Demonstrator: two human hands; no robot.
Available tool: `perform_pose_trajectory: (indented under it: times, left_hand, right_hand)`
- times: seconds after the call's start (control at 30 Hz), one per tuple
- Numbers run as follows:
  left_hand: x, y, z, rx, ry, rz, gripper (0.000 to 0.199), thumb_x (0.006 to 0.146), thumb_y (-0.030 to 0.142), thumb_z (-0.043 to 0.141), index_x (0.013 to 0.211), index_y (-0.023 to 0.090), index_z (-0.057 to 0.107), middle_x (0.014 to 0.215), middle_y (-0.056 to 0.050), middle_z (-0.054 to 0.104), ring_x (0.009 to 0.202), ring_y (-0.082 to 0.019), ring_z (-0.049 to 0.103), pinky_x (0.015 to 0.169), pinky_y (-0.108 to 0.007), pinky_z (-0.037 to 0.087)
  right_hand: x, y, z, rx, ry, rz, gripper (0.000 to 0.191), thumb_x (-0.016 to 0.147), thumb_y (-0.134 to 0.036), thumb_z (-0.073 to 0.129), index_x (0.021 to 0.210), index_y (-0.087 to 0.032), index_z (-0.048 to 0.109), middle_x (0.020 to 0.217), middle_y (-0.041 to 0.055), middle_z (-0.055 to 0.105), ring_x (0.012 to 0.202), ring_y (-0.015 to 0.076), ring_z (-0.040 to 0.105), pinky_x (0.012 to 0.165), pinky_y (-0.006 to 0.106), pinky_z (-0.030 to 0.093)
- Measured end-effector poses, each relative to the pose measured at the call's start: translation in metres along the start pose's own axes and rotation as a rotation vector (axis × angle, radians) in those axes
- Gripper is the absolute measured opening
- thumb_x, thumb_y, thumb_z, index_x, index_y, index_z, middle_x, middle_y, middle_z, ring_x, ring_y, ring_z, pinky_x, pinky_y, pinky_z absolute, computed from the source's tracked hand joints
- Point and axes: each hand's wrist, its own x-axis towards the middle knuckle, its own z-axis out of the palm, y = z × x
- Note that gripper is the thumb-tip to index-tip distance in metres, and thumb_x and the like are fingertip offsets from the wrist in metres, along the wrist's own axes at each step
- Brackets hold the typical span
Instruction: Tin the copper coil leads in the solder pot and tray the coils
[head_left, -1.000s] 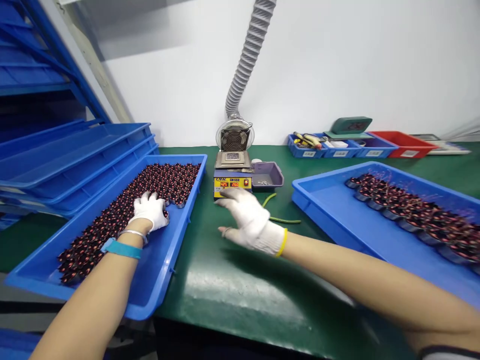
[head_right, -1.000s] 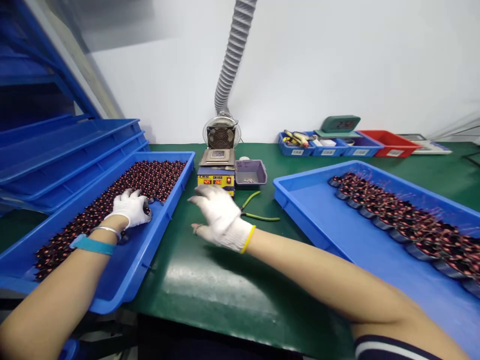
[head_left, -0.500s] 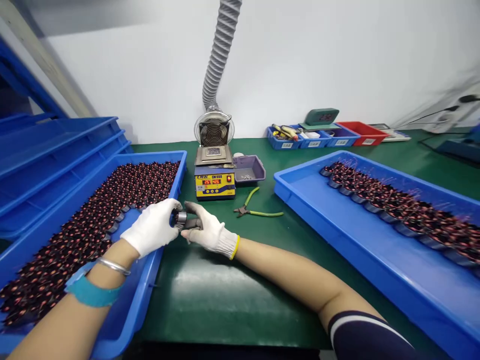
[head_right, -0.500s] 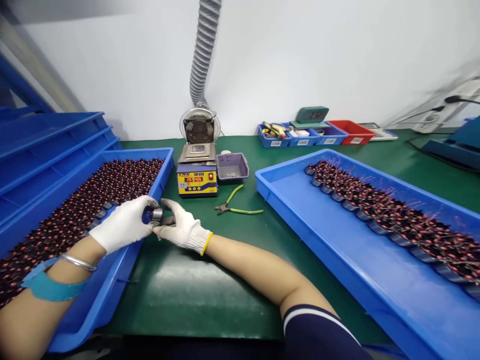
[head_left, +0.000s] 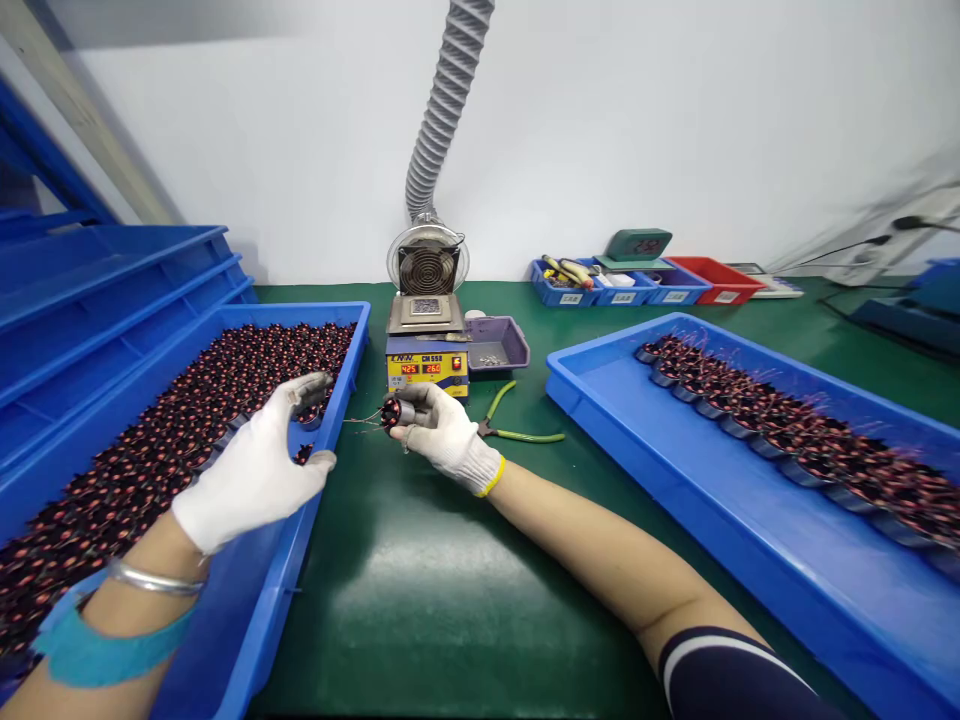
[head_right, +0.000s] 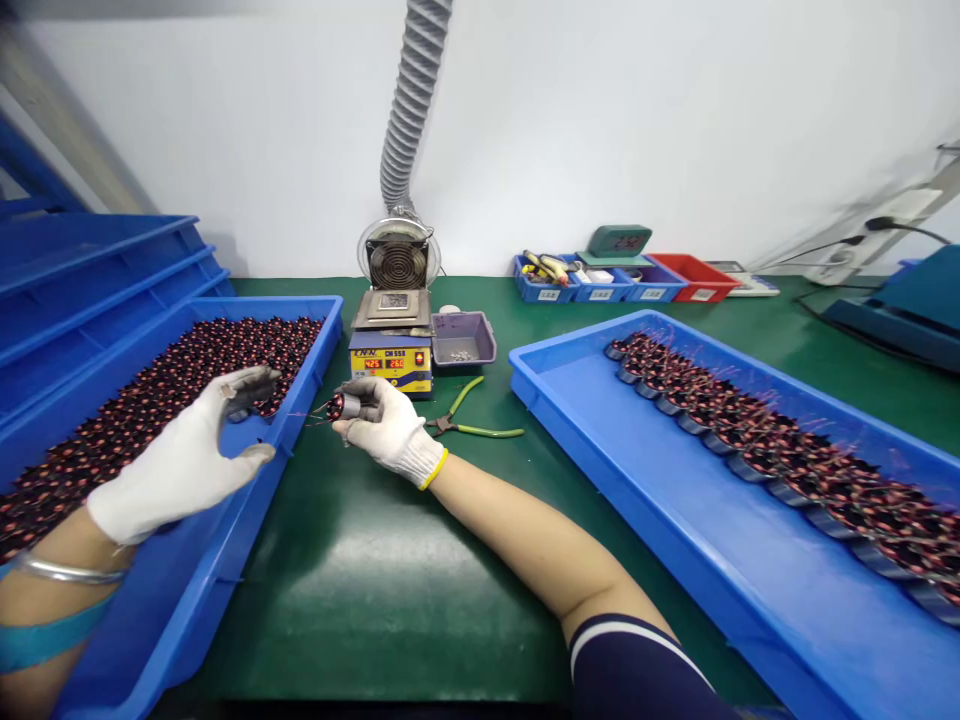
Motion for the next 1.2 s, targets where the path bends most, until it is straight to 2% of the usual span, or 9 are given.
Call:
perform_pose_trajectory:
  times: [0.17,0.33,0.5,0.6,0.73,0.83,0.97,1.1,1.2]
  left_hand:
    - [0.001,0.012,0.014,-0.020,-0.076,-0.167,0.068,0.066,0.041,0.063,0.128,0.020,0.043,0.123,-0.011,0.057,0.114,-0.029,0.054,0.100,-0.047,0.040]
    - [0.001,0.025,0.017,-0.409,-0.040,-0.138,0.068,0.069,0.056,0.060,0.123,0.017,0.047,0.120,-0.010,0.058,0.112,-0.026,0.054,0.098,-0.041,0.042]
    - [-0.001,0.023,0.014,-0.600,-0.151,-0.106,0.032,0.078,0.048,0.053,0.082,0.018,0.062,0.074,-0.001,0.064,0.072,-0.017,0.058,0.067,-0.028,0.048]
    - [-0.003,0.020,-0.002,-0.734,-0.090,-0.204,0.024,0.074,0.040,0.058,0.064,0.018,0.058,0.055,0.003,0.054,0.049,-0.011,0.048,0.047,-0.024,0.039]
    - [-0.003,0.012,-0.021,-0.988,0.074,-0.227,0.035,0.075,0.036,0.056,0.048,0.019,0.043,0.041,0.005,0.037,0.037,-0.008,0.034,0.041,-0.025,0.031]
    - [-0.002,0.009,-0.016,-0.880,0.159,-0.175,0.029,0.079,0.043,0.053,0.063,0.019,0.055,0.057,0.001,0.053,0.051,-0.012,0.049,0.050,-0.027,0.041]
    - [-0.001,0.015,0.003,-0.676,-0.020,-0.099,0.038,0.079,0.052,0.049,0.091,0.018,0.060,0.088,-0.004,0.063,0.083,-0.020,0.058,0.075,-0.033,0.048]
    - [-0.001,0.026,0.009,-0.627,-0.084,-0.176,0.027,0.073,0.045,0.058,0.071,0.019,0.061,0.066,-0.001,0.062,0.068,-0.017,0.056,0.064,-0.028,0.046]
    - [-0.003,0.029,0.001,-0.665,-0.027,-0.230,0.021,0.068,0.039,0.062,0.062,0.019,0.060,0.054,0.001,0.057,0.056,-0.015,0.052,0.056,-0.028,0.044]
  right_hand:
    - [0.010,-0.023,-0.010,-0.012,0.044,-0.114,0.050,0.051,-0.022,0.078,0.094,-0.018,0.052,0.088,0.0017,0.059,0.075,0.0129,0.059,0.061,0.024,0.051]
    - [0.006,-0.036,-0.008,-0.084,-0.088,-0.136,0.047,0.059,-0.027,0.076,0.100,-0.018,0.056,0.085,0.0006,0.059,0.066,0.0100,0.057,0.056,0.021,0.048]
    - [-0.004,-0.029,0.001,-0.148,-0.222,-0.052,0.049,0.053,-0.016,0.077,0.099,-0.018,0.057,0.093,0.0030,0.060,0.083,0.0145,0.060,0.058,0.020,0.051]
    - [-0.006,-0.028,0.003,-0.172,-0.174,-0.077,0.050,0.052,-0.014,0.077,0.097,-0.018,0.056,0.095,0.0029,0.059,0.085,0.0144,0.060,0.066,0.022,0.053]
    - [-0.008,-0.033,0.002,-0.176,-0.104,-0.099,0.049,0.051,-0.014,0.076,0.096,-0.019,0.054,0.098,0.0032,0.059,0.088,0.0149,0.060,0.078,0.028,0.052]
    - [-0.010,-0.034,0.004,-0.169,-0.101,-0.070,0.048,0.051,-0.014,0.076,0.094,-0.020,0.053,0.097,0.0029,0.059,0.088,0.0160,0.061,0.080,0.032,0.053]
    - [-0.014,-0.031,0.009,-0.196,-0.095,-0.070,0.046,0.050,-0.014,0.075,0.090,-0.020,0.053,0.093,0.0024,0.060,0.085,0.0163,0.062,0.078,0.032,0.054]
    - [-0.016,-0.027,0.012,-0.263,-0.103,-0.134,0.043,0.050,-0.013,0.075,0.087,-0.018,0.054,0.092,0.0023,0.060,0.084,0.0159,0.062,0.082,0.033,0.053]
    - [-0.016,-0.024,0.013,-0.306,-0.043,-0.161,0.043,0.052,-0.014,0.073,0.089,-0.018,0.053,0.093,0.0023,0.060,0.084,0.0156,0.062,0.082,0.034,0.052]
